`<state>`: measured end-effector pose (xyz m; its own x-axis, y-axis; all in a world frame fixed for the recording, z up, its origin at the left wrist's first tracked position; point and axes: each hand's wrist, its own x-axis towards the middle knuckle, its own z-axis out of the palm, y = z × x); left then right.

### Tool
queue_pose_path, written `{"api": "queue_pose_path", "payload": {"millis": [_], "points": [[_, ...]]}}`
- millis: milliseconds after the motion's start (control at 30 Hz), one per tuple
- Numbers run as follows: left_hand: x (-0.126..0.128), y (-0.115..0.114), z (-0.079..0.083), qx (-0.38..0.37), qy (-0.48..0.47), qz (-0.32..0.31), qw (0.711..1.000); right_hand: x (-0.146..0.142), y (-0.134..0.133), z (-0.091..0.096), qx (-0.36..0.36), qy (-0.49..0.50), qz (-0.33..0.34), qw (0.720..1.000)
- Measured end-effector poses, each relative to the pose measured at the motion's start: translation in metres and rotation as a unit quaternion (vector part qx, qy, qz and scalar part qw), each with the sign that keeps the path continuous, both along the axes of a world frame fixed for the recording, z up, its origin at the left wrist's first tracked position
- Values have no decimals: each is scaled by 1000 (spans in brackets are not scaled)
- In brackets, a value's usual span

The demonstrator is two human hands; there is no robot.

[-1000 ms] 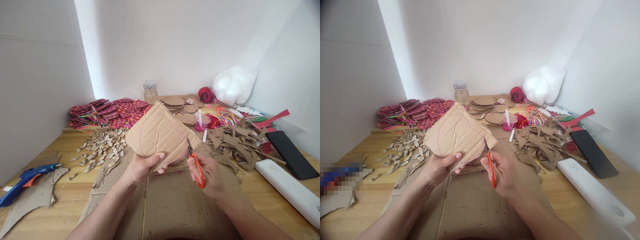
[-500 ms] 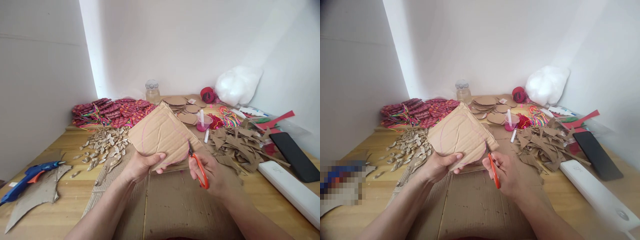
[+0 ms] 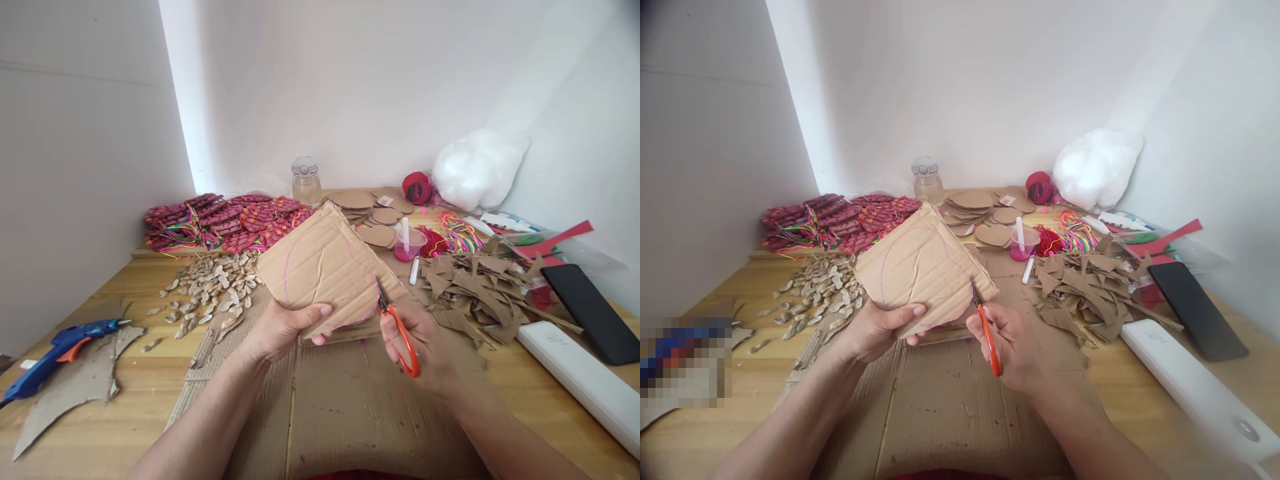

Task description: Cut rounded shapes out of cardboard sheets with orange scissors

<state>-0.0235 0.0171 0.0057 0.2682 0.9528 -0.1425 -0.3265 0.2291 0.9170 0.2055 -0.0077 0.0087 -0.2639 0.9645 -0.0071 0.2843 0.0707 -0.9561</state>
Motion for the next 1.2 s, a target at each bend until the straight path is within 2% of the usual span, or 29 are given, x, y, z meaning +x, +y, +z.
{"api": "queue_pose_path", "payload": {"millis": [200,533,800,1067,1200], "points": [[-3,1,1,-1,2,-6,1000,2,1,-8,28,6,4,1000],[-5,3,2,9,-7,-18,1000,4,1,-19,-2,58,1,998],[0,1,-2,-29,6,-28,999,1,2,-3,-56,56,11,997],[-2,0,1,-18,9,-23,1000,10,3,-17,-9,6,13,1000],[-5,2,0,-9,11,-27,1000,10,3,-16,6,-16,17,1000]]}}
